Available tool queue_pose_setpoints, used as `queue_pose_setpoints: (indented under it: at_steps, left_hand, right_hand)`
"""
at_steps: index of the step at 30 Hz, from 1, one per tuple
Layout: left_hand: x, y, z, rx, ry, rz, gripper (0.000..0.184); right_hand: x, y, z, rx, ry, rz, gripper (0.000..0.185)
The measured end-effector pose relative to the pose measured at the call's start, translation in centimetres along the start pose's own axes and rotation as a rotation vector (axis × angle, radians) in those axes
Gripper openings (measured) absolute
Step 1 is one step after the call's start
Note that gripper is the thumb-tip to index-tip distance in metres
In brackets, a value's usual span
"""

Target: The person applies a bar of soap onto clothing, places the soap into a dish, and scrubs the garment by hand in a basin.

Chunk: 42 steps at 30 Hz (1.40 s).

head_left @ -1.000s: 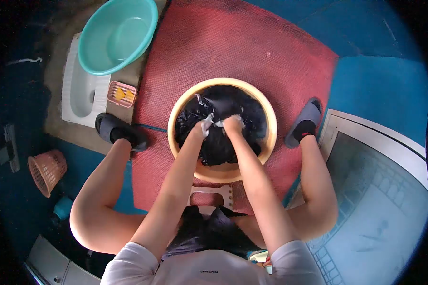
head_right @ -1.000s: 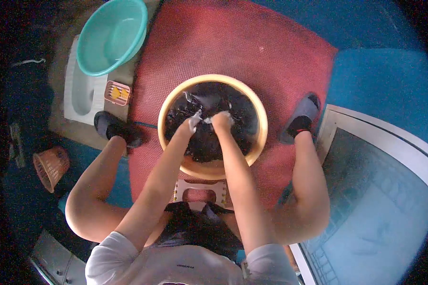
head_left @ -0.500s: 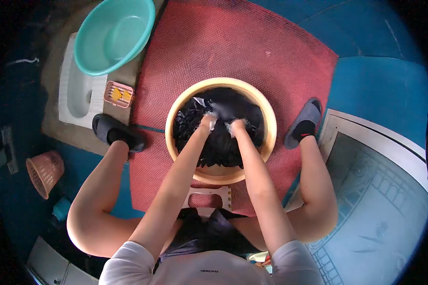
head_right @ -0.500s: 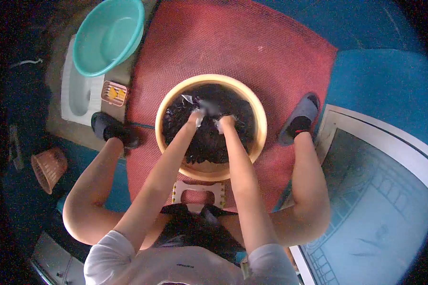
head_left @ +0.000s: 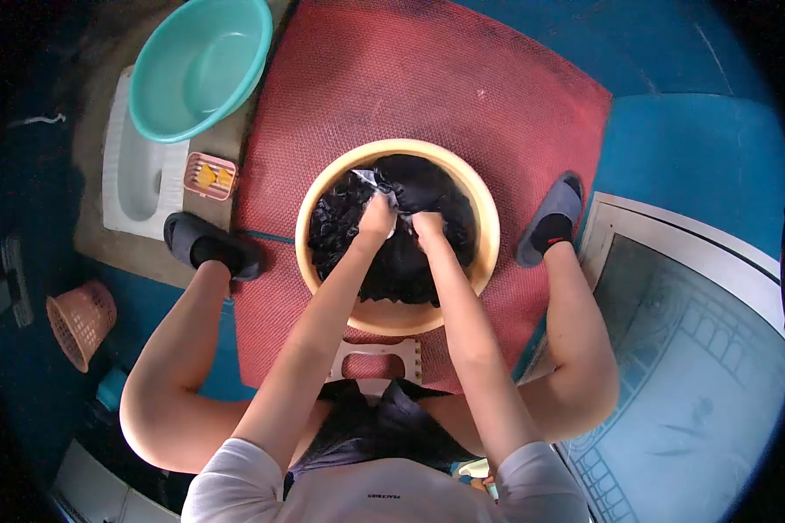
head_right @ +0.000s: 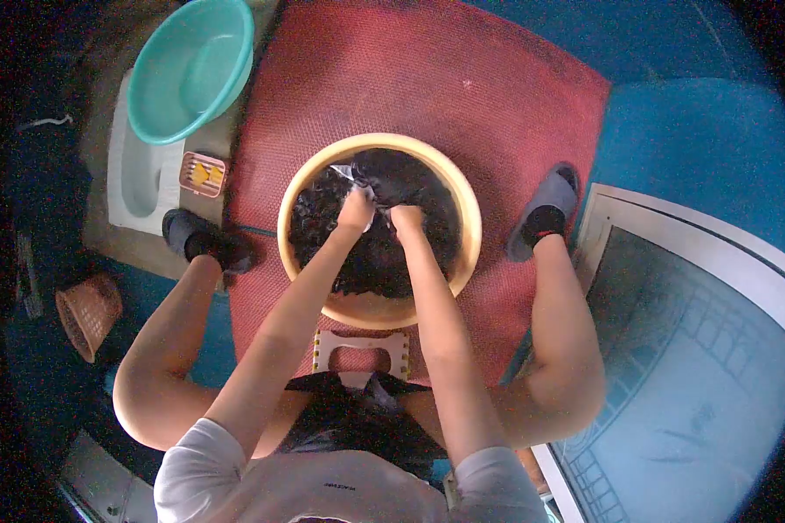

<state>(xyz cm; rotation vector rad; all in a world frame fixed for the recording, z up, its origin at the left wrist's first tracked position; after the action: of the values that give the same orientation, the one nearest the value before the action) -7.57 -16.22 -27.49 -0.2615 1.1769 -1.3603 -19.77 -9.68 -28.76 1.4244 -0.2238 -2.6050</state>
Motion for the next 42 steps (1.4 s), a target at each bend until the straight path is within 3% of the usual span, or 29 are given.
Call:
queue_pose_setpoints:
  at_steps: [1, 6, 7, 9, 10, 12, 13, 15, 17, 18, 20, 21, 22, 24, 25, 28, 29, 32, 34, 35, 36, 38, 40, 42]
  left_hand:
    - [-0.4, -0.7, 0.7, -0.055, -0.023, 0.063, 0.024]
    - [0.5, 0.3, 1.1, -0.337, -0.046, 0.124, 0.028]
    - [0.7, 0.9, 0.6, -0.317, -0.006, 0.241, 0.029]
    - [0.5, 1.2, 0.2, -0.307, 0.007, 0.371, 0.031]
    - [0.6, 1.1, 0.0, -0.309, 0.013, 0.371, 0.031]
    - [1.2, 0.7, 0.2, -0.096, 0.043, 0.207, 0.032]
    - [1.1, 0.3, 0.4, -0.128, 0.048, 0.082, 0.033]
    - [1.1, 0.7, 0.5, -0.158, 0.02, 0.127, 0.033]
    - [1.3, 0.8, 0.5, -0.244, 0.011, 0.217, 0.031]
    - [1.1, 0.4, 0.5, -0.244, 0.012, 0.218, 0.031]
    - [0.6, 0.1, 0.6, -0.292, -0.064, 0.298, 0.03]
    - [1.0, 0.5, 0.2, -0.212, -0.055, 0.251, 0.029]
    - [1.1, 0.9, 0.4, -0.213, -0.054, 0.251, 0.029]
    - [1.3, 1.2, 0.1, -0.171, 0.072, 0.106, 0.028]
    - [1.1, 1.7, 0.4, -0.188, -0.036, 0.106, 0.028]
    - [0.7, 0.7, 0.9, -0.168, -0.037, 0.201, 0.028]
    - [0.4, 0.1, 1.1, -0.211, -0.06, 0.374, 0.029]
    - [0.9, 0.4, 1.0, -0.211, -0.017, 0.226, 0.03]
    - [0.5, 0.2, 1.8, -0.267, 0.092, 0.157, 0.031]
    - [0.6, 1.1, 1.5, -0.364, 0.172, 0.223, 0.032]
    - [0.7, 1.9, 1.1, -0.461, 0.252, 0.289, 0.033]
    - [0.6, 2.4, 1.0, -0.585, 0.225, 0.34, 0.033]
    - [0.7, 1.6, 1.5, -0.249, 0.137, 0.203, 0.033]
    - [0.8, 1.5, 1.5, -0.081, 0.09, 0.134, 0.033]
  right_hand:
    - [0.7, -0.4, -0.1, 0.001, -0.001, -0.001, 0.052]
    - [8.5, -3.7, -3.5, 0.726, 0.02, 0.193, 0.028]
    - [-1.3, 1.0, -0.4, 0.684, 0.017, 0.063, 0.027]
    - [-0.4, 0.7, -0.8, 0.538, 0.08, 0.01, 0.029]
    - [0.0, 0.2, -1.1, 0.391, 0.141, -0.045, 0.031]
    - [-0.9, 1.0, -0.3, 0.444, 0.053, -0.019, 0.031]
    - [-1.2, 1.8, 0.5, 0.315, -0.008, 0.037, 0.031]
    - [-0.8, 1.9, 0.3, 0.185, -0.061, 0.095, 0.031]
    - [-1.3, 3.9, 0.3, 0.029, -0.185, 0.657, 0.03]
    - [-1.5, 4.1, 0.4, 0.027, -0.184, 0.655, 0.03]
    - [-1.4, 2.7, 0.3, 0.021, -0.108, 0.197, 0.037]
    - [-2.2, 2.6, 0.5, 0.346, -0.1, 0.248, 0.039]
    - [-1.7, 2.4, 0.7, 0.346, -0.102, 0.247, 0.039]
    - [-1.3, 1.9, 0.8, 0.375, 0.079, 0.045, 0.042]
    - [-1.6, 1.4, 1.4, 0.324, 0.026, 0.022, 0.035]
    - [-1.0, 1.3, 0.6, 0.307, 0.044, 0.06, 0.025]
    - [-0.7, 1.2, 0.4, 0.305, 0.041, 0.057, 0.025]
    - [-0.8, 1.7, 0.6, 0.117, -0.131, 0.168, 0.029]
    - [-1.7, 2.2, 1.1, 0.182, -0.009, 0.327, 0.036]
    - [-0.9, 1.5, 1.0, 0.07, 0.095, 0.192, 0.036]
    - [-0.4, 1.0, 1.2, 0.07, 0.095, 0.193, 0.036]
    - [-0.7, 0.0, 0.7, 0.265, 0.35, 0.128, 0.023]
    - [-1.7, 0.4, 1.1, 0.402, 0.419, 0.255, 0.02]
    - [-2.3, 0.8, 1.7, 0.246, 0.321, 0.289, 0.02]
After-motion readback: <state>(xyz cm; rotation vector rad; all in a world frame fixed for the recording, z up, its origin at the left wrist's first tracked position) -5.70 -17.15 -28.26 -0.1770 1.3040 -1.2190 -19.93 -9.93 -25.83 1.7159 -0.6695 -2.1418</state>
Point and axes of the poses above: each hand's wrist, its own x-axis towards the middle knuckle, its own z-axis out of the back of the hand, y = z × x, the point moved 5 cm from there along x, towards the middle knuckle, and after that the axes turned 9 degrees about -x, right-handed, at the moved point
